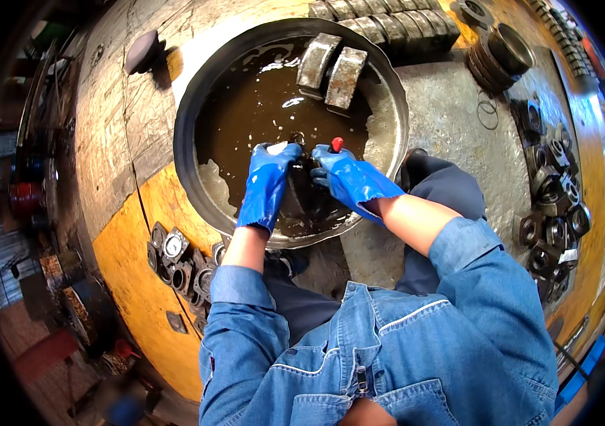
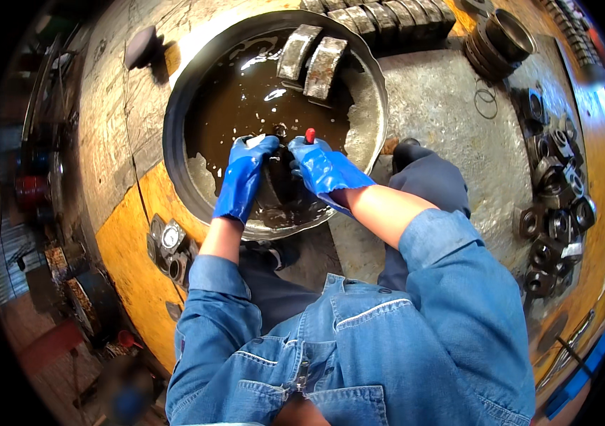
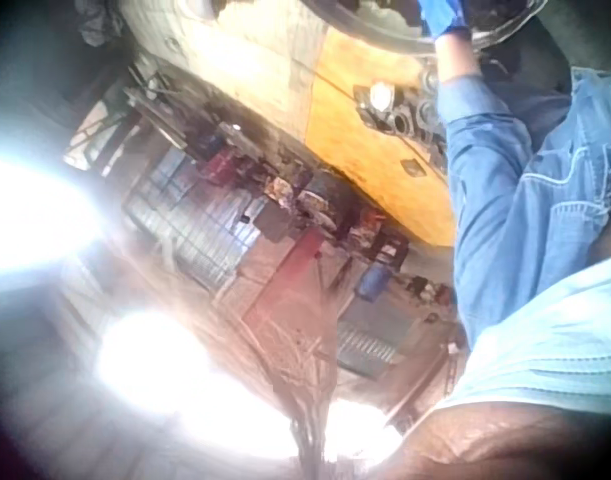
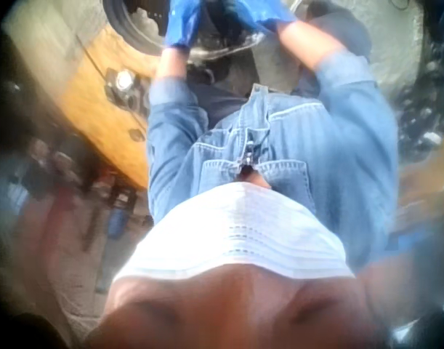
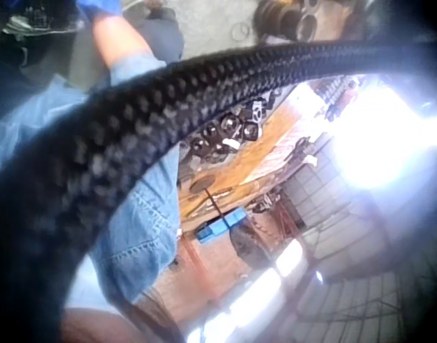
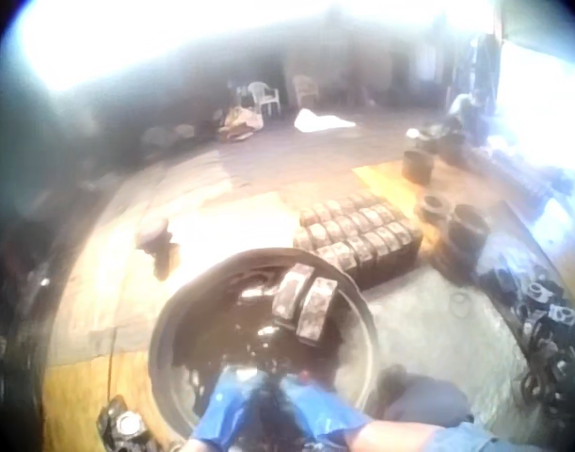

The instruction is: The person cleans metal mechanical parts using a brush and a tub of liquid, scrubbing the surfaces of different parts one at a time.

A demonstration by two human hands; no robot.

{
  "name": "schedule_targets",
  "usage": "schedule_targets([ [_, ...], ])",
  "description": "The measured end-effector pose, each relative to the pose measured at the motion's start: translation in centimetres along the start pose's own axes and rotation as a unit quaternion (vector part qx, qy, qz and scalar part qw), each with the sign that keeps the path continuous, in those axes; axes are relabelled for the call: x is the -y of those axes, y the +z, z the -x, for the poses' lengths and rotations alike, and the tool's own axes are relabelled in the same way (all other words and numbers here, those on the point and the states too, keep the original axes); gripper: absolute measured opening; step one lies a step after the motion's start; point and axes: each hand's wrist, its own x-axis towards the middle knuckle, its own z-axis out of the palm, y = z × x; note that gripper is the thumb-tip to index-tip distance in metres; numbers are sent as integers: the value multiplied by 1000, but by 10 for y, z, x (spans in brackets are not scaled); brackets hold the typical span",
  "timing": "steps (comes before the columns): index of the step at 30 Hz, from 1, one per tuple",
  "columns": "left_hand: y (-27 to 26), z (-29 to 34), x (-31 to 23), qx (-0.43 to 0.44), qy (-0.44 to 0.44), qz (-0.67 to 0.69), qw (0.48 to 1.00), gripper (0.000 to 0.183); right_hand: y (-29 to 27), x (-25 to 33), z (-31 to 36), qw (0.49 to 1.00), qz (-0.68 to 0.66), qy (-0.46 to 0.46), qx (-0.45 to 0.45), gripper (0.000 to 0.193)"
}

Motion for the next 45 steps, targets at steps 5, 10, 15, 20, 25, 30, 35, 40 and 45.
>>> schedule_targets([
  [5, 33, 24, -19, -51, -26, -203, 977, 85, -4, -5, -17, 997, 48, 5, -51, 24],
  [10, 47, 44, -38, -55, 7, -238, 970, 84, -20, -5, -23, 995, -1, -47, -83, 16],
  [15, 45, 59, -40, -38, 103, -266, 958, 89, -40, 11, -12, 992, 60, -96, -63, 28],
  [20, 9, 76, -17, 4, 136, -262, 955, 93, -55, 61, 39, 971, 185, -148, -18, 39],
  [25, -20, 74, 30, 28, 159, -307, 938, 100, -23, 28, 76, 755, 240, -553, 256, 15],
  [30, -42, 73, 56, 97, 87, -237, 963, 109, -13, -1, 87, 690, 459, -517, 215, 27],
  [35, -53, 82, 39, 119, 58, -319, 939, 107, -30, 10, 44, 800, 374, -468, 32, 18],
  [40, -66, 72, 49, 161, 38, -334, 928, 103, -35, 39, 29, 938, 297, -178, -17, 35],
  [45, -31, 57, 21, 144, 79, -362, 918, 102, -44, 26, 2, 955, 263, -132, 46, 38],
])
